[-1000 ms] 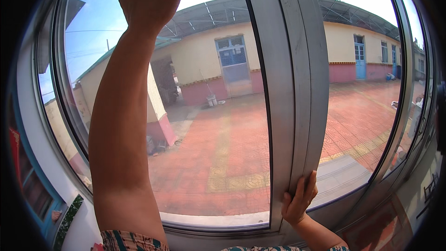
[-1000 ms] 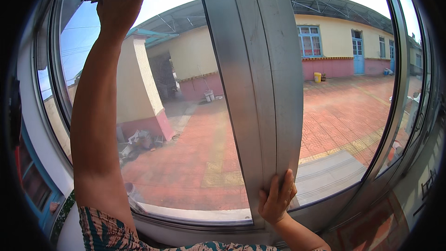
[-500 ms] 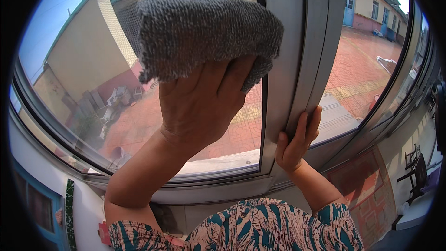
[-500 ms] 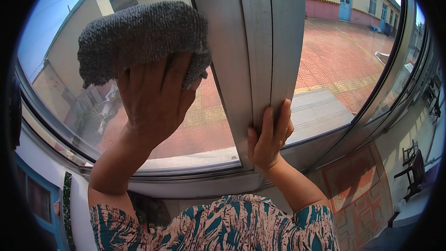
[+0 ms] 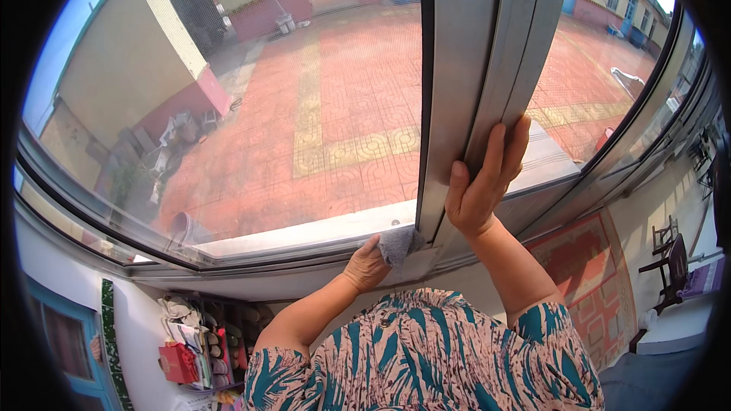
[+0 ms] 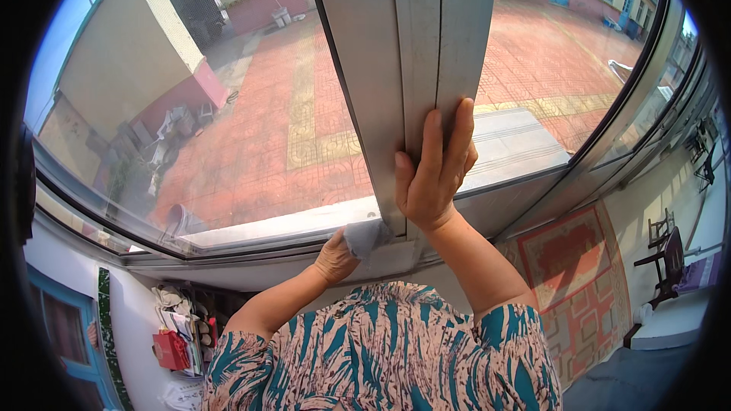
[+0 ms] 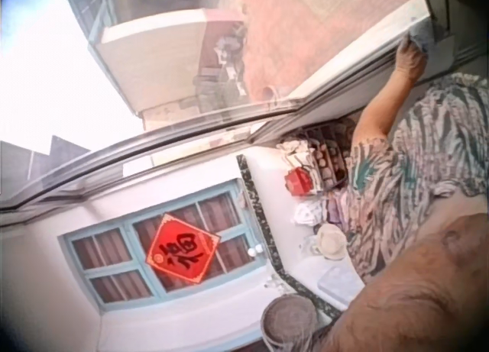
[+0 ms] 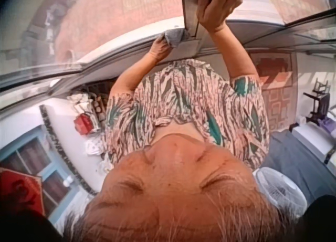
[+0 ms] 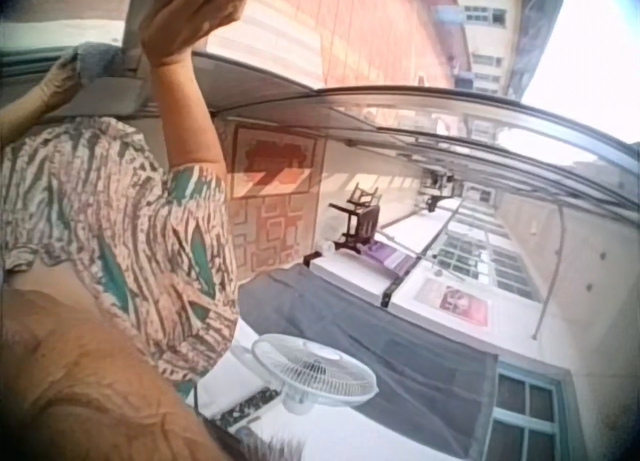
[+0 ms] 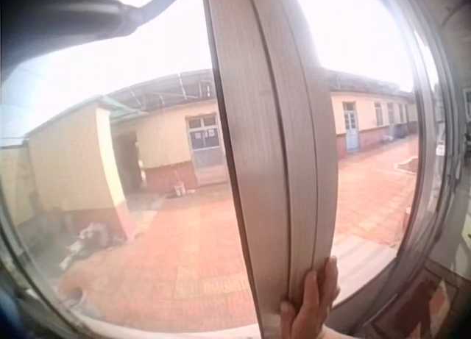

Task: The person wipes the glass panels of a sliding glass door and windows using a grey cloth.

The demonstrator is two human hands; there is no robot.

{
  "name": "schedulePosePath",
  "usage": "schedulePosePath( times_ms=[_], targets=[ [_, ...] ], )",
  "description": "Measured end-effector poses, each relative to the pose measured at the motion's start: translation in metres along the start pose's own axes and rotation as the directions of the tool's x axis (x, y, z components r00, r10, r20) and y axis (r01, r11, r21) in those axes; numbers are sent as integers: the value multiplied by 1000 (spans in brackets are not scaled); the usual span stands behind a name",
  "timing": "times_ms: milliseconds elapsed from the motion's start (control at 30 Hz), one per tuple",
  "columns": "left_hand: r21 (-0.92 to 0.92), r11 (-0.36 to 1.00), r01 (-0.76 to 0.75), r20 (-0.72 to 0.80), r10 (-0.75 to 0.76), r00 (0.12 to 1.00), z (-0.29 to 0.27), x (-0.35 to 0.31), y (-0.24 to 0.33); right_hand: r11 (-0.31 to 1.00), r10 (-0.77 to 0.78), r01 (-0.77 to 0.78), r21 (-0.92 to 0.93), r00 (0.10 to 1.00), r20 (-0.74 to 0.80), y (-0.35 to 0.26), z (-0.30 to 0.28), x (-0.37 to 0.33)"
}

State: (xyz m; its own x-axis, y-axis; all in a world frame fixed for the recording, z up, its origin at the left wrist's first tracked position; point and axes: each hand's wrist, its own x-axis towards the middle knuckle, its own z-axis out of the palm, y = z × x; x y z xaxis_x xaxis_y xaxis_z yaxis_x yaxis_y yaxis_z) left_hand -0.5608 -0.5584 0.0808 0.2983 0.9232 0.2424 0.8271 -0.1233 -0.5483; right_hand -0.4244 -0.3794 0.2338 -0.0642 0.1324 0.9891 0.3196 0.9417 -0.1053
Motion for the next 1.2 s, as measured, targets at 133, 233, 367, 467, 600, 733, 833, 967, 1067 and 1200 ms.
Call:
schedulePosePath(
  times_ms=[133, 233, 367, 467, 600, 733, 833, 967, 1067, 1200],
  targets=[
    [-401, 888, 225, -154, -307, 939, -39, 13, -37, 1000, -4, 4, 12, 1000, 2, 5, 1, -1],
    [-246, 895, 371, -404, -443, 801, -98, 21, -102, 999, 3, -2, 44, 1000, -8, -2, 3, 1],
    [-229, 808, 543, -708, -521, 477, -183, 69, -181, 999, -26, 27, 21, 999, -27, 10, 4, -1],
    [-94, 906, 414, -853, -287, 435, -179, 96, -186, 1000, -18, 18, 20, 1000, -20, 8, 3, -3],
    [-130, 959, 252, -547, -282, 788, -100, 75, -87, 999, -19, 20, 28, 1000, -14, 1, -1, 6],
    [-458, 871, 180, -108, -255, 961, 3, 21, -16, 1000, -22, 21, 21, 999, 47, 1, -3, 5],
    [166, 983, 77, -40, -72, 997, 14, -6, -2, 999, -34, 35, -21, 998, 48, 1, 0, 5],
    [-339, 905, 257, -16, -278, 960, 19, -30, -1, 999, -26, 28, -43, 999, 42, -10, 0, 6],
    [-631, 634, 446, -29, -594, 804, 4, -49, -18, 997, -46, 47, -57, 999, 12, -10, -2, 11],
    [-535, 360, 764, -234, -932, 275, 9, -117, -37, 996, -58, 59, -63, 998, 22, -18, -5, 15]
  ],
)
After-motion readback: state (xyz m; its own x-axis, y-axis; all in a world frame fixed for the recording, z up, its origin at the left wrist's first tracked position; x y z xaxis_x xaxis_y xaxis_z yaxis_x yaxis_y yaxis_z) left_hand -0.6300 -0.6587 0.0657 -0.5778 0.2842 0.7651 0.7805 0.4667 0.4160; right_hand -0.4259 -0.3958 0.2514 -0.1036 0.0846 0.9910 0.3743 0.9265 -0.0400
